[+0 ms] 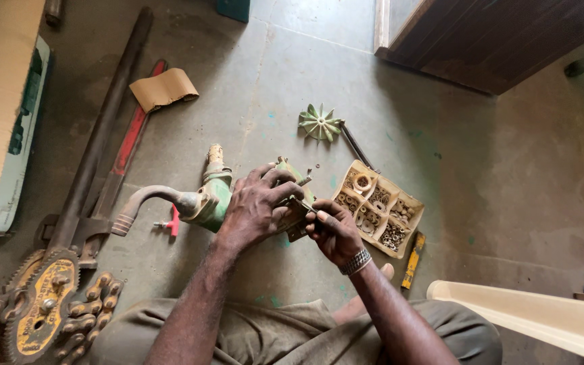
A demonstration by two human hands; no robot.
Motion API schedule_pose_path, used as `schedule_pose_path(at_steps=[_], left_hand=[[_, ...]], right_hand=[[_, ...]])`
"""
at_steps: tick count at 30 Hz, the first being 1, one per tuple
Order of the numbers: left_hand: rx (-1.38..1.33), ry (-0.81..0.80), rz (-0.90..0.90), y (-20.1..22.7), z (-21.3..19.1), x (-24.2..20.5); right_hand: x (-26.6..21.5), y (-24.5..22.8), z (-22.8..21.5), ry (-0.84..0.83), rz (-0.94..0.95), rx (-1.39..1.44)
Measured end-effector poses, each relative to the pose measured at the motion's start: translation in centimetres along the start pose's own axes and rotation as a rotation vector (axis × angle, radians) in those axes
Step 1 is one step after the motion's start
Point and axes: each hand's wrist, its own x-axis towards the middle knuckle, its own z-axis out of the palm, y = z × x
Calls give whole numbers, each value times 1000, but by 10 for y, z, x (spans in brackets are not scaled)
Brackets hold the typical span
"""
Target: The person sits on the floor and uses a wrench and a hammer to adjust and tighten components on a green motor or pump assembly. They repeatedly reposition the device and strike it with the hammer while holding it steady.
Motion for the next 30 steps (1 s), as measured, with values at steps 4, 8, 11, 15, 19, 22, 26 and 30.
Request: schedule_pose_path(at_steps=[4,8,11,15,19,22,26,30], left_hand=[[-3,16,9,0,-1,0],[-3,33,26,-1,-1,-1],[-14,35,25,0,-1,-2],[-16,8,-5,1,-2,0],[-53,38,-8,0,-1,-1],[-69,46,-4,1,-1,-2],[-65,35,0,3,-4,-1],[-80,25,-4,2,-6,1]], right_hand=[[-13,6,24,3,-114,-148],[-24,14,46,43,-196,-231],[-28,13,56,64,-165,-218],[-32,-7,57,92,0,-186],[-21,-36,48,183,2,-385],[5,-43,43,302,-82,-409],[40,-34,41,578,-96,-303],[52,-24,32,449,-57,-217]])
